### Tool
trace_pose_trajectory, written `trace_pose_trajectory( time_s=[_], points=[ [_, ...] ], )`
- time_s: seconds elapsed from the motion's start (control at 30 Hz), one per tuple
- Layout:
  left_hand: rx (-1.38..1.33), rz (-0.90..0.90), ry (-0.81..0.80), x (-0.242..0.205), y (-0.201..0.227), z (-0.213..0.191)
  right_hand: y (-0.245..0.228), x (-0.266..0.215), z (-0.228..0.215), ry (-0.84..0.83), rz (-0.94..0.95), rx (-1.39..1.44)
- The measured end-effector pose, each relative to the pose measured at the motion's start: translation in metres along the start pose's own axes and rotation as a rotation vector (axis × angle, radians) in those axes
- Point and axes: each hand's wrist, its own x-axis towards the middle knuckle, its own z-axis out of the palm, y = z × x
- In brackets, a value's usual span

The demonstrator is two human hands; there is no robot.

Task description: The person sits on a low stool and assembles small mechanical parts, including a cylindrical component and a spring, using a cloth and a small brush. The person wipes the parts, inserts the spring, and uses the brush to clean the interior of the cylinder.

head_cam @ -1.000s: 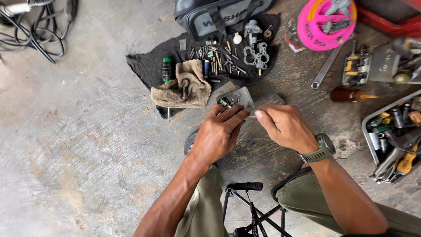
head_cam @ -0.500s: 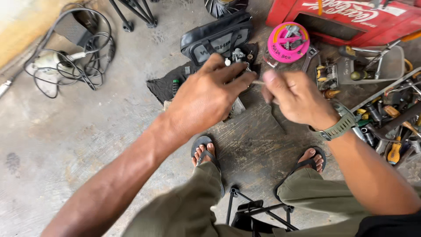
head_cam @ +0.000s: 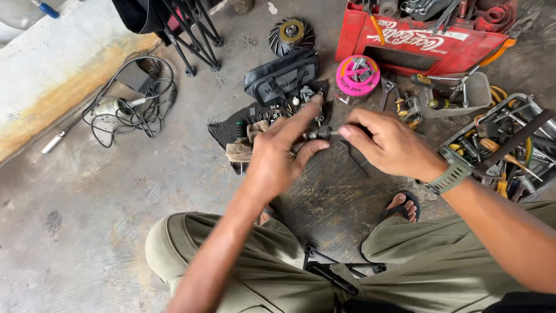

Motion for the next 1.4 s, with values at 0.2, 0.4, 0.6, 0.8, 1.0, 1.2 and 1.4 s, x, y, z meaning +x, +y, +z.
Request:
trace_pose_trajectory(
  time_s=[0.2, 0.4, 0.6, 0.8, 1.0, 1.2, 1.4],
  points=[
    [-0.788, -0.712, 0.332, -0.062, -0.03, 0.083, 0.002, -0.025, -0.003, -0.019, 0.02, -0.071],
    [-1.092, -0.793, 0.389, -0.079, -0.043, 0.124, 0.021, -0.041, 0.004, 0.033, -0.093, -0.299],
    [-1.408, -0.786, 0.453, -0.083, -0.057, 0.148, 0.01, -0.036, 0.002, 0.007, -0.202, -0.486],
    [-1.547, -0.792, 0.423, -0.077, -0.048, 0.15, 0.004, -0.027, 0.005, -0.014, -0.204, -0.51],
    [-1.548, -0.77, 0.412, -0.077, -0.038, 0.15, 0.019, -0.029, 0.004, 0.006, -0.166, -0.397],
    [-1.537, -0.715, 0.454, -0.084, -0.054, 0.171, 0.027, -0.033, 0.008, 0.011, -0.116, -0.272],
    [-1.459, -0.642, 0.468, -0.085, -0.053, 0.175, 0.027, -0.035, 0.007, 0.035, -0.031, -0.1]
  ],
)
